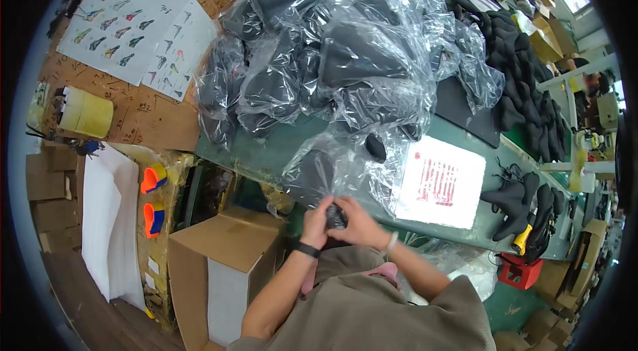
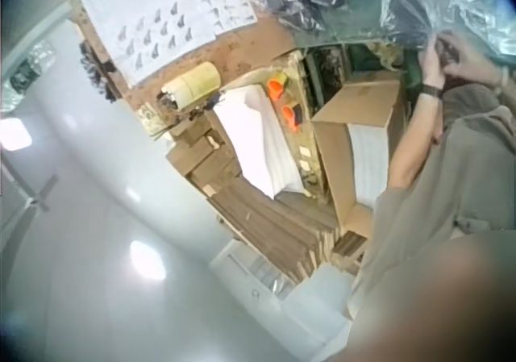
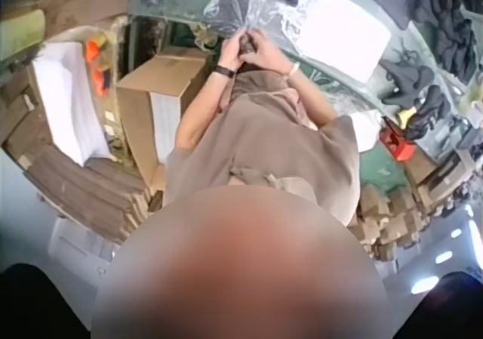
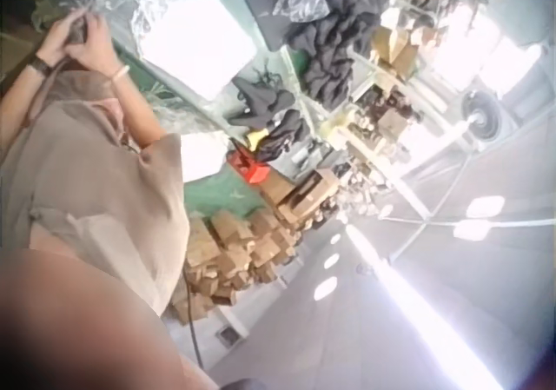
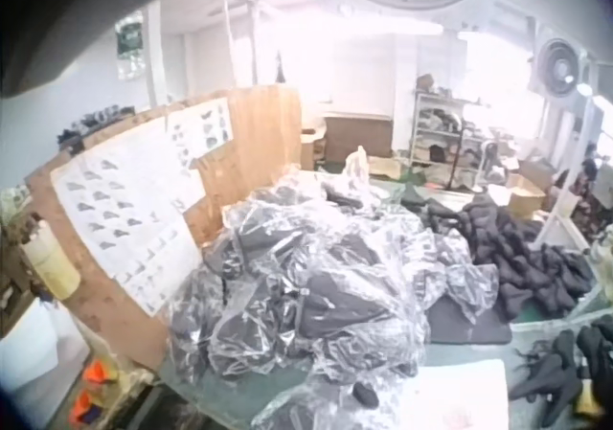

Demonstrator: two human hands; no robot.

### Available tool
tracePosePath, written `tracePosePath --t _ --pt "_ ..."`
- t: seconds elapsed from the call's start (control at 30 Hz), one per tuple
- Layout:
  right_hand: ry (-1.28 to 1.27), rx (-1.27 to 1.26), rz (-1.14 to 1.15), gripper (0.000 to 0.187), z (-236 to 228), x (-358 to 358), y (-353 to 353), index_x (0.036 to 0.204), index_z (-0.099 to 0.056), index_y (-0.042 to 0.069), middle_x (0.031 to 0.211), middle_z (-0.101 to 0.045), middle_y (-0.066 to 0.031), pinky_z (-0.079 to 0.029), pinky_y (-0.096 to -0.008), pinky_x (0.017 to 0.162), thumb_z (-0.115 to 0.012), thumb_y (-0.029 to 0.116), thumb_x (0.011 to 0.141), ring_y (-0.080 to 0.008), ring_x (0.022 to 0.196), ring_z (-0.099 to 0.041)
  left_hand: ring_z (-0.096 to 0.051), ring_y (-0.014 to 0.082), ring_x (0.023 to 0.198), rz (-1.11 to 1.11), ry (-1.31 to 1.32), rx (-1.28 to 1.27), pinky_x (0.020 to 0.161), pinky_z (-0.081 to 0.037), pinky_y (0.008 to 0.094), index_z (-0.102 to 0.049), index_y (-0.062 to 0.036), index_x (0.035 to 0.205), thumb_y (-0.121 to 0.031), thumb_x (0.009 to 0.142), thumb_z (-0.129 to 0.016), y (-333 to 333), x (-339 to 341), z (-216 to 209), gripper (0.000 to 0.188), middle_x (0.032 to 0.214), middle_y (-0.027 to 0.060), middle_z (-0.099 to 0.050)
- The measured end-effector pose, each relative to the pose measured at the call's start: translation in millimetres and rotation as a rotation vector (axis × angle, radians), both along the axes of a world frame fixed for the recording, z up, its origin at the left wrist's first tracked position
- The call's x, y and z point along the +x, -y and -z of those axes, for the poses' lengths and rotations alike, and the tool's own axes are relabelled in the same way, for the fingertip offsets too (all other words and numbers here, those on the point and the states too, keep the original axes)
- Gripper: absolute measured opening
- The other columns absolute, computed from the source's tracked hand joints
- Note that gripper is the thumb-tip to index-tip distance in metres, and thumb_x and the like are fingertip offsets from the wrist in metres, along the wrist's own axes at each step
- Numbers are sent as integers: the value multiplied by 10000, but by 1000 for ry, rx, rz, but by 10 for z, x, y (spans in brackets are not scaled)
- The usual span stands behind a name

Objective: Packing bicycle seats into plastic bags and then into cardboard boxes for shipping.

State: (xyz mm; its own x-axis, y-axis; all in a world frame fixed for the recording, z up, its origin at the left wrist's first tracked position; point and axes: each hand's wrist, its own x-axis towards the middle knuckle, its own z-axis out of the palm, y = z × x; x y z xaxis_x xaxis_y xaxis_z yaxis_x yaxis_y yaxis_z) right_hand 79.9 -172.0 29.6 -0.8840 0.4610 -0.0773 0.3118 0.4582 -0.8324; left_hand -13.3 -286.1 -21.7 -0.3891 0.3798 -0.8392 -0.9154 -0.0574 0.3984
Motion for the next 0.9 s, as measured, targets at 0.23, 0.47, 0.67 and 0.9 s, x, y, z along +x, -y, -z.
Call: tracePosePath --t 0.23,0.47,0.67,0.9 --pt "-116 764 235 776 271 -1531 -2370 1342 -434 -57 1308 -501 -289 -364 -490 1079 -762 179 679 -447 1217 -467 -668 215 710 -290 101 188 638 -556 339 -640 8 1034 -240 929 -581 1140 -189 -1166 276 856 105 -699" --pt "224 854 -72 684 1294 -1464 -4180 1289 -535 -32 1269 -579 -252 -432 -455 1013 -792 340 775 -392 1180 -546 -625 130 958 -282 -438 -136 864 -503 301 -570 20 1270 -152 848 -706 2940 112 -1671 476 1075 34 -680" --pt "-8 1219 -122 655 962 -1639 -3981 1255 -526 -104 1214 -589 -287 -430 -468 1007 -735 310 792 -434 1144 -556 -583 103 790 -201 -331 -950 700 -498 278 -629 -2 1172 -281 780 -788 4901 1165 -2198 507 921 11 -659" --pt "192 910 177 669 -523 -1379 -1431 1266 -536 -67 1180 -606 -283 -460 -494 909 -681 398 808 -421 1054 -593 -691 290 776 344 -128 -1583 684 -542 404 -683 -6 1013 -240 773 -732 7005 1703 -1735 338 860 150 -721"
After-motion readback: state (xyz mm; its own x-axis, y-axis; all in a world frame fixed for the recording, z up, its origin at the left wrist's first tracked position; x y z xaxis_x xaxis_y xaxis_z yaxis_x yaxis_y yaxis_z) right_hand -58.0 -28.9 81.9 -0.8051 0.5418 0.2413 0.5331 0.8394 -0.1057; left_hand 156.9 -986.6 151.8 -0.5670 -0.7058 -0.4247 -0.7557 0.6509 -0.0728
